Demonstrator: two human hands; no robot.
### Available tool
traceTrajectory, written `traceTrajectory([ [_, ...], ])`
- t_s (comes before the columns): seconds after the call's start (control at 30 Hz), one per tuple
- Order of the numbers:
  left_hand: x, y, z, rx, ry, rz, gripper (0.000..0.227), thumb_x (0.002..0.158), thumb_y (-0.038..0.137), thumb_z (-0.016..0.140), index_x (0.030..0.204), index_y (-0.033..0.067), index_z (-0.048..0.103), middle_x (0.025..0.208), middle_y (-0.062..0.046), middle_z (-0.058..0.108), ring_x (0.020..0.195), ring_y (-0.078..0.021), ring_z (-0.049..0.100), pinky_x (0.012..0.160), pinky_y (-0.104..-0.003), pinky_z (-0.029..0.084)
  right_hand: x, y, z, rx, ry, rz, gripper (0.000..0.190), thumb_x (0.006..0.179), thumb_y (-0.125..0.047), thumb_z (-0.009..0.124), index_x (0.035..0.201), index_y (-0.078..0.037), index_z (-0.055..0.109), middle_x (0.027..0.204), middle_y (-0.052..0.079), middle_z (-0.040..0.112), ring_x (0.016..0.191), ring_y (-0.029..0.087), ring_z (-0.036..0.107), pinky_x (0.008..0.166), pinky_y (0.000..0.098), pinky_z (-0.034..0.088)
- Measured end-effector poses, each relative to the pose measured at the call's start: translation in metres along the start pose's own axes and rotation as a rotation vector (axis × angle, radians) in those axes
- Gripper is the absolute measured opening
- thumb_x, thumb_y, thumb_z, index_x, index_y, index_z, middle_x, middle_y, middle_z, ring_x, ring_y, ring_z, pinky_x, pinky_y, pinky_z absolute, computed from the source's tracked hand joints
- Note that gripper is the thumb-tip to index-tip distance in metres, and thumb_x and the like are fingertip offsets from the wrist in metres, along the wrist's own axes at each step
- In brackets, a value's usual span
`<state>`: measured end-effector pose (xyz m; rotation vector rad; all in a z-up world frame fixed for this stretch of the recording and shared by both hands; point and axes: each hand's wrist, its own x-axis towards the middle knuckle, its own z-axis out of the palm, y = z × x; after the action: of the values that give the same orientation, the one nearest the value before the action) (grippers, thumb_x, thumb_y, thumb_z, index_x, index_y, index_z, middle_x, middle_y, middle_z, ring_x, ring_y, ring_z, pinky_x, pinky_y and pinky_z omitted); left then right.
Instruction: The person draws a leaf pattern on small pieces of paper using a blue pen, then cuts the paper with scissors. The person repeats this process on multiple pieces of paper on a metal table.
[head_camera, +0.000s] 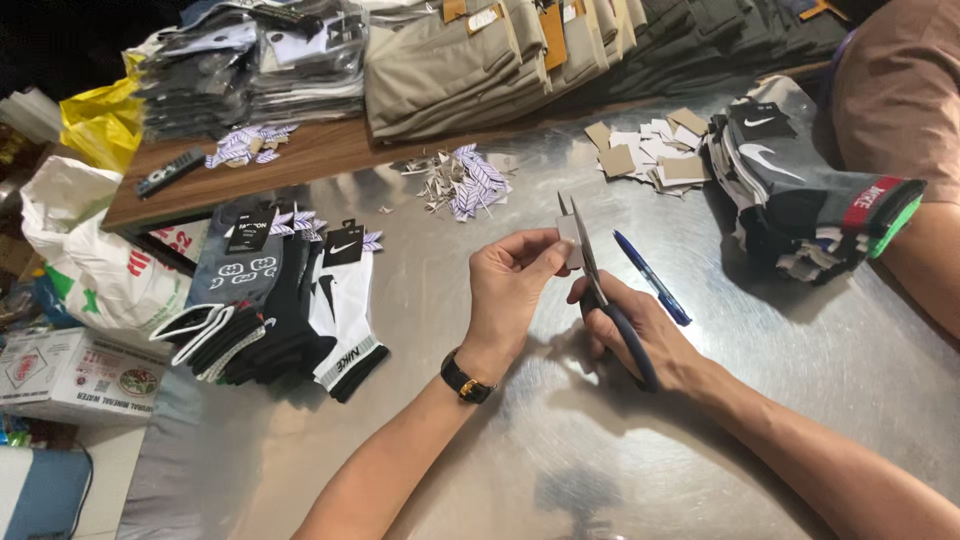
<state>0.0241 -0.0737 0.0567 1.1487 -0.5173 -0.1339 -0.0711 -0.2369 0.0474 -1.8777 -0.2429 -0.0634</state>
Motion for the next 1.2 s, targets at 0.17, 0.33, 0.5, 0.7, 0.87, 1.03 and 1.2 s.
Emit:
traceTrajectory([
  [0.17,0.002,0.003,0.003,0.031,0.015,-0.009,0.020,0.091,0.008,0.076,0.106,-0.0055,0.074,0.089,-0.007,0.075,0.078,-0.0103,0.067,0.074,-0.025,0.056,0.002,-0.005,0.000,-0.039,0.037,0.026,0.050,0.092,-0.055,0.052,0.114,-0.011,0.058,0.070,0.000,0.056,0.062,0.012,0.062,0.056,0.0309,0.052],
  [0.33,0.000,0.000,0.003,-0.011,0.007,-0.003,0.021,0.091,0.010,0.075,0.106,-0.0043,0.074,0.092,-0.006,0.076,0.079,-0.0096,0.069,0.075,-0.024,0.057,0.001,0.003,0.002,-0.032,0.063,0.056,0.051,0.092,-0.057,0.053,0.109,-0.009,0.060,0.067,-0.001,0.056,0.058,0.011,0.061,0.054,0.0298,0.052],
  [0.5,0.001,0.003,0.003,0.036,0.012,-0.013,0.022,0.091,0.010,0.076,0.105,-0.0055,0.075,0.090,-0.007,0.076,0.078,-0.0099,0.069,0.073,-0.024,0.056,0.002,0.006,0.002,0.064,0.048,0.024,0.050,0.093,-0.054,0.056,0.107,-0.007,0.060,0.068,-0.002,0.054,0.058,0.010,0.060,0.054,0.0274,0.051],
  [0.7,0.003,0.002,0.000,0.028,0.008,-0.010,0.021,0.090,0.010,0.076,0.104,-0.0053,0.074,0.089,-0.007,0.076,0.077,-0.0105,0.069,0.072,-0.024,0.057,0.002,0.008,0.001,0.069,0.052,0.067,0.043,0.095,-0.047,0.057,0.107,-0.007,0.060,0.067,-0.002,0.053,0.056,0.010,0.056,0.052,0.0270,0.047],
  [0.87,0.005,0.003,-0.004,0.019,-0.029,-0.007,0.020,0.090,0.009,0.076,0.105,-0.0052,0.075,0.089,-0.008,0.076,0.077,-0.0115,0.070,0.073,-0.025,0.058,0.002,0.006,-0.001,0.041,0.055,0.086,0.039,0.095,-0.047,0.056,0.104,-0.009,0.061,0.062,-0.003,0.052,0.053,0.009,0.056,0.049,0.0260,0.046],
  [1.03,0.012,0.008,-0.013,0.061,-0.084,-0.013,0.020,0.090,0.008,0.076,0.105,-0.0055,0.075,0.089,-0.010,0.077,0.077,-0.0117,0.071,0.074,-0.026,0.060,0.002,0.001,-0.003,-0.045,0.070,0.105,0.043,0.092,-0.052,0.056,0.100,-0.011,0.063,0.054,-0.005,0.051,0.047,0.008,0.055,0.044,0.0256,0.043],
  [1.2,0.018,0.013,-0.024,0.037,-0.127,-0.077,0.020,0.088,0.006,0.077,0.103,-0.0062,0.074,0.091,-0.011,0.077,0.079,-0.0116,0.072,0.075,-0.026,0.062,0.002,-0.001,-0.004,-0.041,0.057,0.090,0.050,0.089,-0.058,0.057,0.098,-0.010,0.064,0.053,-0.006,0.049,0.046,0.008,0.054,0.042,0.0255,0.042],
])
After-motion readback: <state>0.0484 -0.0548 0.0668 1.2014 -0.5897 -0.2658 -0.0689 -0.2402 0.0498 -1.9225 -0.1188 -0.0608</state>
